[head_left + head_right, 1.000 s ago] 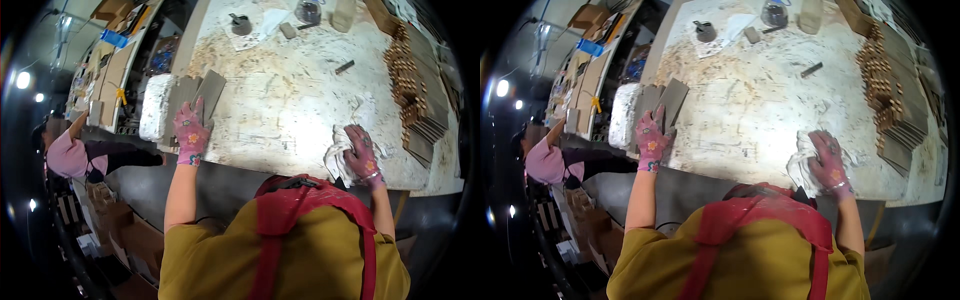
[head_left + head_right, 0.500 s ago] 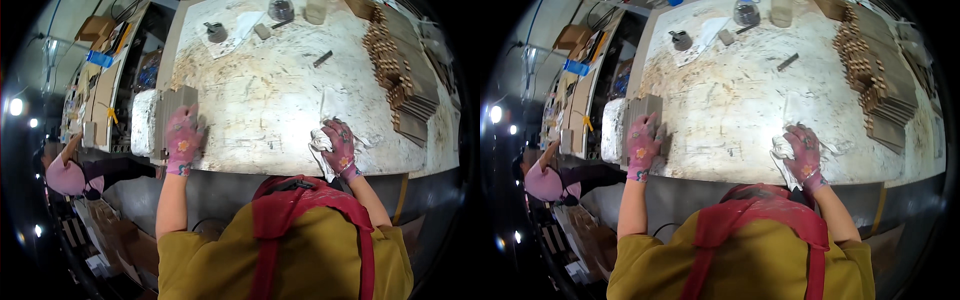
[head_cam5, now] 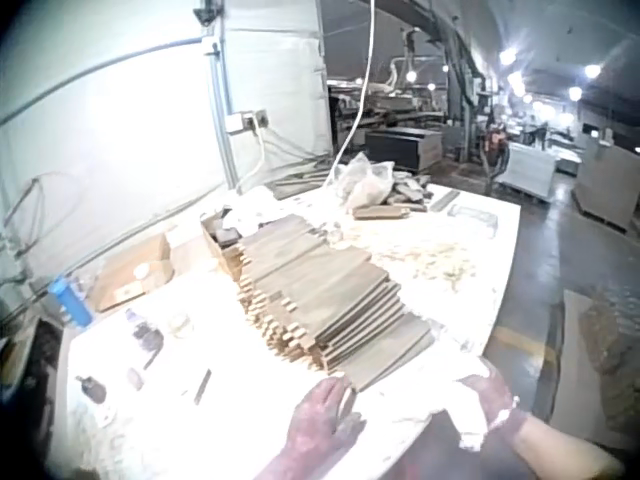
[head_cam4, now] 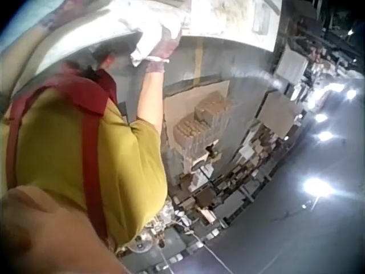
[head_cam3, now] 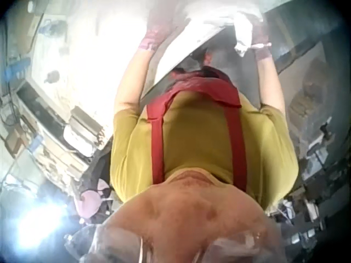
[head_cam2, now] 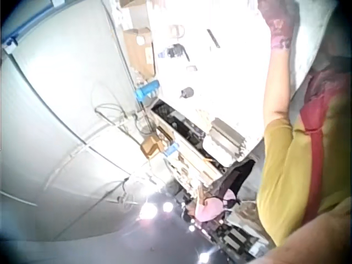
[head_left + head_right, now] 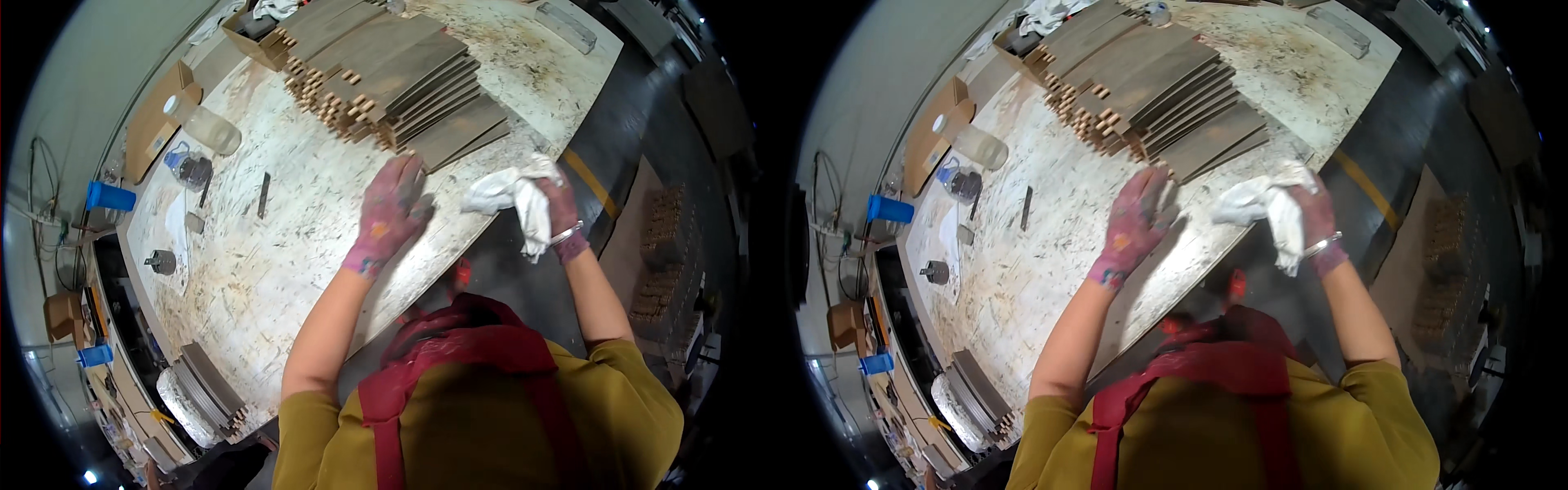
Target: The person applies glue to the edges of wood panels using a spreader tool and wipes away the excess with a cloth.
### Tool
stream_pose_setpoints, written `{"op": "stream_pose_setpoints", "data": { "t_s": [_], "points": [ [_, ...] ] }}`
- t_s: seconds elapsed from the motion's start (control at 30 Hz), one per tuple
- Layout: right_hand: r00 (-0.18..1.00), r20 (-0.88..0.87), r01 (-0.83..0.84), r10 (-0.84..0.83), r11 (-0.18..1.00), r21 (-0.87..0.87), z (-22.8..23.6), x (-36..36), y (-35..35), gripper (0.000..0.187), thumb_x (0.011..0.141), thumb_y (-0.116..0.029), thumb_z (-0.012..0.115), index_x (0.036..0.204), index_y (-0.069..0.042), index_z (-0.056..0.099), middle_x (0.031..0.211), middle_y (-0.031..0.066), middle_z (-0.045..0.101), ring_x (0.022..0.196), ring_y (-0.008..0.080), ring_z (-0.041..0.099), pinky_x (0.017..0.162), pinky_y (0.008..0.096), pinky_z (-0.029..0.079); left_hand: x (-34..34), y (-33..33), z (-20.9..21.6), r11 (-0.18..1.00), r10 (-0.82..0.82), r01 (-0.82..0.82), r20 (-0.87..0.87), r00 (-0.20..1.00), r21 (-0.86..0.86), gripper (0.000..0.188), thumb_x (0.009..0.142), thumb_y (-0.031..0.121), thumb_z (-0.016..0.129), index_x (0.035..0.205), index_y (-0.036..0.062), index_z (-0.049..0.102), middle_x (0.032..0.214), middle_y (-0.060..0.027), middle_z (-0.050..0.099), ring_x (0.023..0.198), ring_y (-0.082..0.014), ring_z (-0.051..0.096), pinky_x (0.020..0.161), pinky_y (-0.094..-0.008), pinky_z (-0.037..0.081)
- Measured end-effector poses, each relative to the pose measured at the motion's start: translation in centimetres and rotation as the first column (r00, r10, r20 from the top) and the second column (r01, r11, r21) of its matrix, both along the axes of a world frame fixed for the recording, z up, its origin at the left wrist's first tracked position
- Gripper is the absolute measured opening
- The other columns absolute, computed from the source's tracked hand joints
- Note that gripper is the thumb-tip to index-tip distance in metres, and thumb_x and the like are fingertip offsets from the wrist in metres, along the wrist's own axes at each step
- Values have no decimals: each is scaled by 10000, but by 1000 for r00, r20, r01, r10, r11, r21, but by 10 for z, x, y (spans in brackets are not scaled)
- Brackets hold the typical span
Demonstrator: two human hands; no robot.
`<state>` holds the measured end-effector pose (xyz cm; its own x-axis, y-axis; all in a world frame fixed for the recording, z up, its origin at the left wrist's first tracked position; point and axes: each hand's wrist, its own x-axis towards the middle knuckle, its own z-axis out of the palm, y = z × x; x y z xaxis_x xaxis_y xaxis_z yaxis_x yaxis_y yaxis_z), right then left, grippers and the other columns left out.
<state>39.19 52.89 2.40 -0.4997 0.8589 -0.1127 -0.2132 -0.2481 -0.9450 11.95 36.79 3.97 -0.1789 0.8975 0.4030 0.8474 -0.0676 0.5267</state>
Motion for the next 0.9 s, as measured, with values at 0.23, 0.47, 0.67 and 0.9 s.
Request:
{"op": "stream_pose_setpoints", "data": {
  "t_s": [0.23, 0.47, 0.67, 0.9],
  "points": [
    [997, -41, 45, -64, 930, -366, -23, 39, 56, 359, 930, -91, 587, 1285, -45, 563, 1117, 75, 665, 977, 198, 663, 842, 339, 553, 33, 62, -28, 937, 312, -315, -45, 949, -149, 768, 727, 372, 776, 1365, 51, 494, 1235, -207, 551, 1096, -398, 548, 960, -452, 460],
    [1000, 26, -4, 6, 998, -66, -32, 36, 64, 494, 898, -157, 634, 1346, -8, 488, 1157, 126, 647, 1044, 224, 646, 913, 345, 531, 40, 13, -13, 954, 281, -284, -36, 959, -93, 787, 700, 326, 806, 1370, 60, 491, 1222, -171, 562, 1183, -391, 497, 1029, -492, 409],
    [937, 309, -283, 164, 876, 391, 41, -25, -3, 558, 782, 3, 544, 1338, -22, 509, 1256, 165, 602, 1150, 244, 593, 995, 339, 467, 54, -86, -40, 959, 252, -282, 405, 879, 16, 847, 715, 249, 830, 1408, 3, 410, 1314, -199, 504, 1278, -362, 467, 1077, -435, 410],
    [775, 631, -622, -30, 142, 770, -46, -87, -88, 637, 789, -298, 690, 1373, -116, 514, 1398, 148, 516, 1315, 298, 465, 1162, 481, 254, 31, -111, -52, 986, 164, -168, 159, 973, 8, 890, 673, 204, 861, 1415, 29, 403, 1331, -233, 499, 1209, -384, 514, 1021, -460, 446]
  ]
}}
